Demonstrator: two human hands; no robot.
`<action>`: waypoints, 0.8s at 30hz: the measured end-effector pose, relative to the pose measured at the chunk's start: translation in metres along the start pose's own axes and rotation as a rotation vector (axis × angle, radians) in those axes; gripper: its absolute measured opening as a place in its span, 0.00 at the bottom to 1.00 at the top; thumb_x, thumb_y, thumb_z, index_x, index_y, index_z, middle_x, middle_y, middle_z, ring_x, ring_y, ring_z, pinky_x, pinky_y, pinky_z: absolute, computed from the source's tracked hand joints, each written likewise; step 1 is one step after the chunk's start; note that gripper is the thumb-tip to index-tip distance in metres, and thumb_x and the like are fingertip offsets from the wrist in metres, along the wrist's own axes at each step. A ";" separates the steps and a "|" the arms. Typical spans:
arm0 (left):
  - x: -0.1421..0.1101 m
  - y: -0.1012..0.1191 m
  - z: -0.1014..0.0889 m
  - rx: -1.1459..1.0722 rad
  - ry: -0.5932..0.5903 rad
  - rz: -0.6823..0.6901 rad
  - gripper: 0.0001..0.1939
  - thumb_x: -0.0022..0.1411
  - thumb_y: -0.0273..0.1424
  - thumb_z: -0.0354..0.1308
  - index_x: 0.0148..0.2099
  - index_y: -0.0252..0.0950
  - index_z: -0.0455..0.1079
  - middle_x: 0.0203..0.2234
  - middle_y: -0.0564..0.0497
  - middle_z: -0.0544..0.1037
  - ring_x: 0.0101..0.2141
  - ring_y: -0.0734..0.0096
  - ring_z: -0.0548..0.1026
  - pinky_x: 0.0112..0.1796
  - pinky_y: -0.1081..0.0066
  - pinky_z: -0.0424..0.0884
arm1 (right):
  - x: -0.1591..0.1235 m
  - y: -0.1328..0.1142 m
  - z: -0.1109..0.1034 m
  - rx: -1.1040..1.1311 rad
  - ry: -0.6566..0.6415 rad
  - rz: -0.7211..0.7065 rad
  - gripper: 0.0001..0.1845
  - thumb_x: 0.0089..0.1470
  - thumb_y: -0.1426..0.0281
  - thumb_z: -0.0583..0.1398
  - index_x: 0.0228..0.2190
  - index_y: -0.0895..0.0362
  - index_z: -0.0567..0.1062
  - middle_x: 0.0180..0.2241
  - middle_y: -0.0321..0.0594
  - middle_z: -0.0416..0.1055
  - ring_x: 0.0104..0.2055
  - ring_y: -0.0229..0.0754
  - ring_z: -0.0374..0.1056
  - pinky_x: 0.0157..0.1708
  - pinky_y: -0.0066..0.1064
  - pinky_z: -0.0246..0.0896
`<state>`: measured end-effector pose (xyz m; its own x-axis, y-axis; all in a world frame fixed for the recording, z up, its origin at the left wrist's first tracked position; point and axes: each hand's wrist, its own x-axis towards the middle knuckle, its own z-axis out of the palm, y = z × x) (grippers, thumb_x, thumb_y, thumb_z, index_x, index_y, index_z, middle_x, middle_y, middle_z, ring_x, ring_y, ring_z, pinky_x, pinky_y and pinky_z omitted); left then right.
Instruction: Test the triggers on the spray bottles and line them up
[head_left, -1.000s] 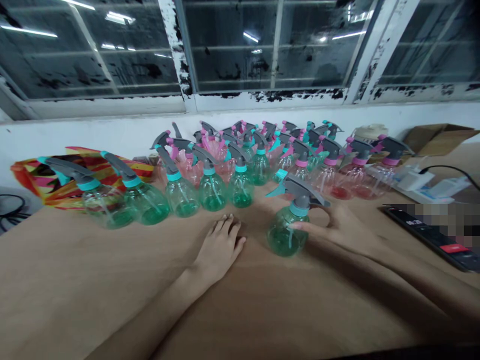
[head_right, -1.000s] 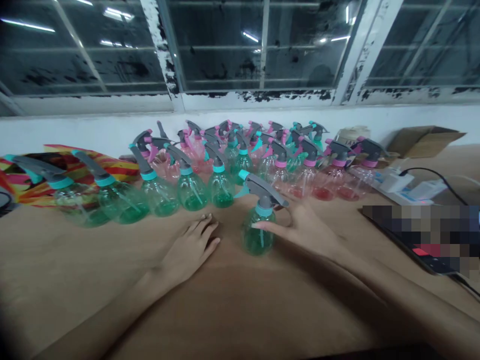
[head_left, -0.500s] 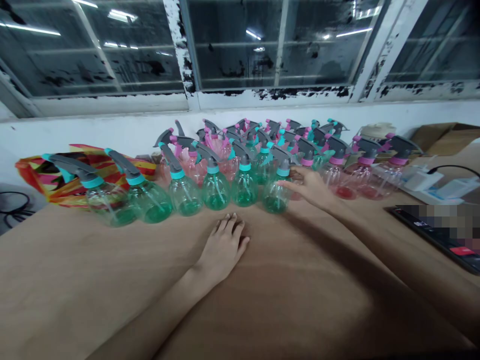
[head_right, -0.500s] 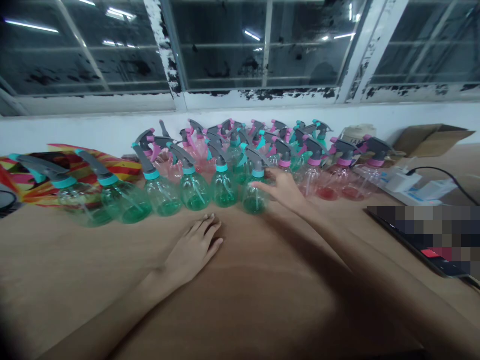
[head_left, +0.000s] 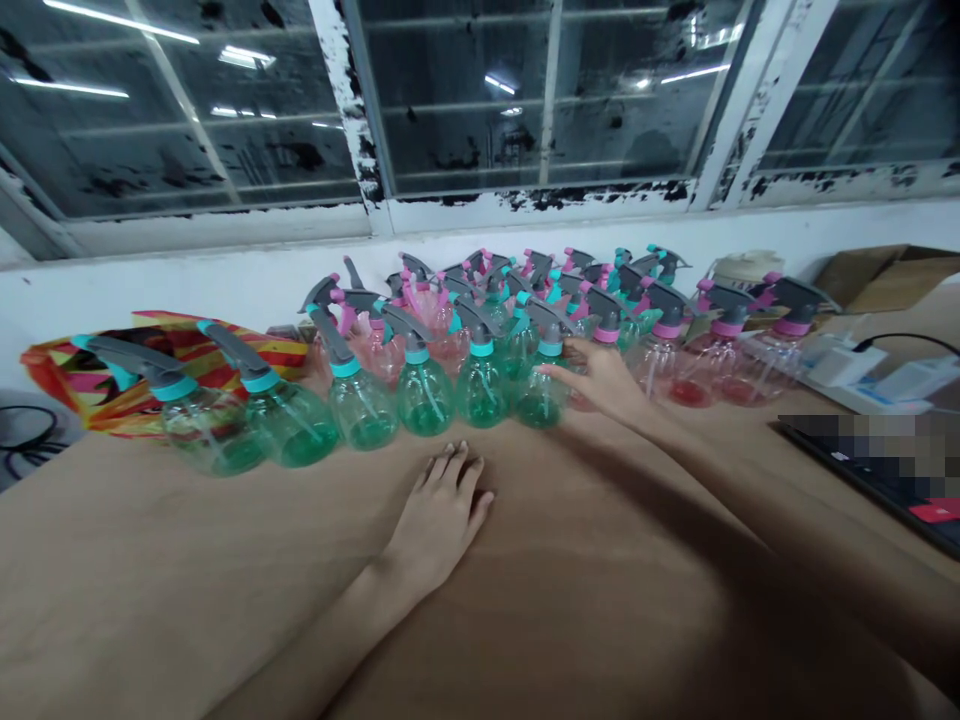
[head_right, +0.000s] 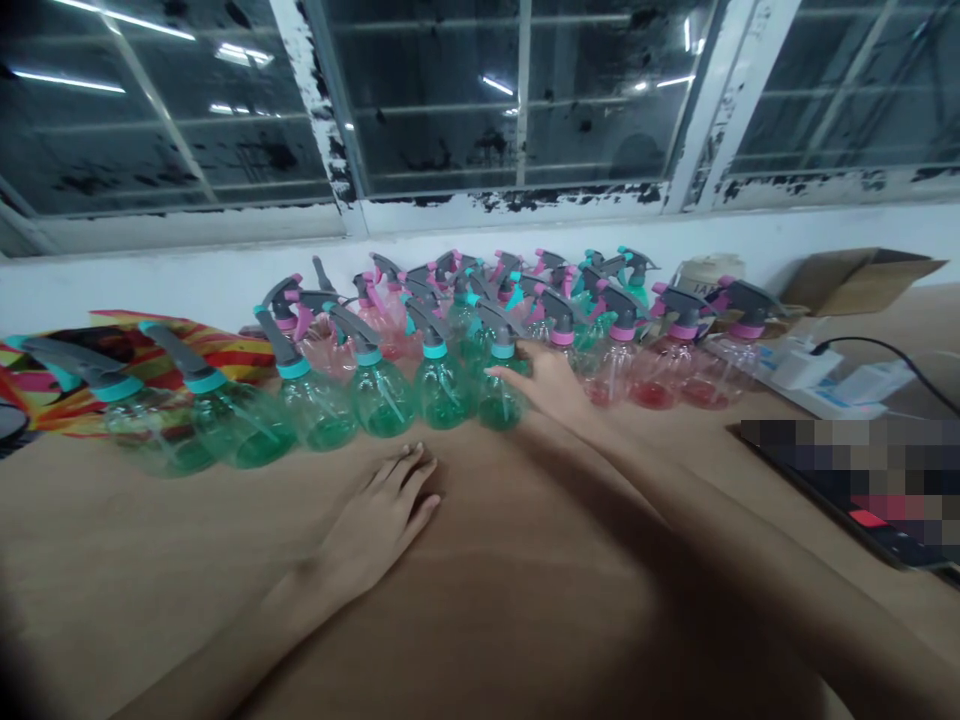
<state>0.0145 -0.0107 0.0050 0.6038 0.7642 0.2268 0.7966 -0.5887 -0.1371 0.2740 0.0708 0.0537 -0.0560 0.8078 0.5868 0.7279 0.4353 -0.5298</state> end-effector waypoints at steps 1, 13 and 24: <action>0.000 0.000 0.000 0.000 -0.001 0.001 0.20 0.68 0.34 0.47 0.57 0.26 0.64 0.57 0.36 0.65 0.57 0.51 0.62 0.55 0.55 0.60 | 0.000 0.000 0.000 -0.005 -0.001 0.004 0.22 0.51 0.54 0.60 0.39 0.58 0.76 0.38 0.48 0.77 0.39 0.52 0.73 0.40 0.43 0.65; -0.001 -0.004 0.003 -0.013 0.026 0.008 0.20 0.70 0.35 0.43 0.57 0.29 0.63 0.57 0.38 0.65 0.57 0.53 0.62 0.55 0.55 0.60 | -0.011 -0.010 -0.016 -0.025 0.068 0.051 0.31 0.51 0.52 0.59 0.50 0.60 0.70 0.45 0.53 0.74 0.46 0.56 0.70 0.44 0.47 0.64; -0.001 -0.009 0.005 0.019 0.044 0.022 0.23 0.70 0.37 0.40 0.57 0.29 0.64 0.57 0.40 0.66 0.57 0.54 0.62 0.55 0.56 0.61 | -0.029 0.023 -0.068 -0.178 0.172 0.215 0.22 0.53 0.55 0.57 0.40 0.59 0.75 0.34 0.47 0.78 0.30 0.49 0.74 0.33 0.39 0.67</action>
<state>0.0070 -0.0044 0.0014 0.6196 0.7385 0.2660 0.7839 -0.5998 -0.1607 0.3384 0.0308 0.0663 0.2168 0.7879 0.5764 0.8197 0.1738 -0.5459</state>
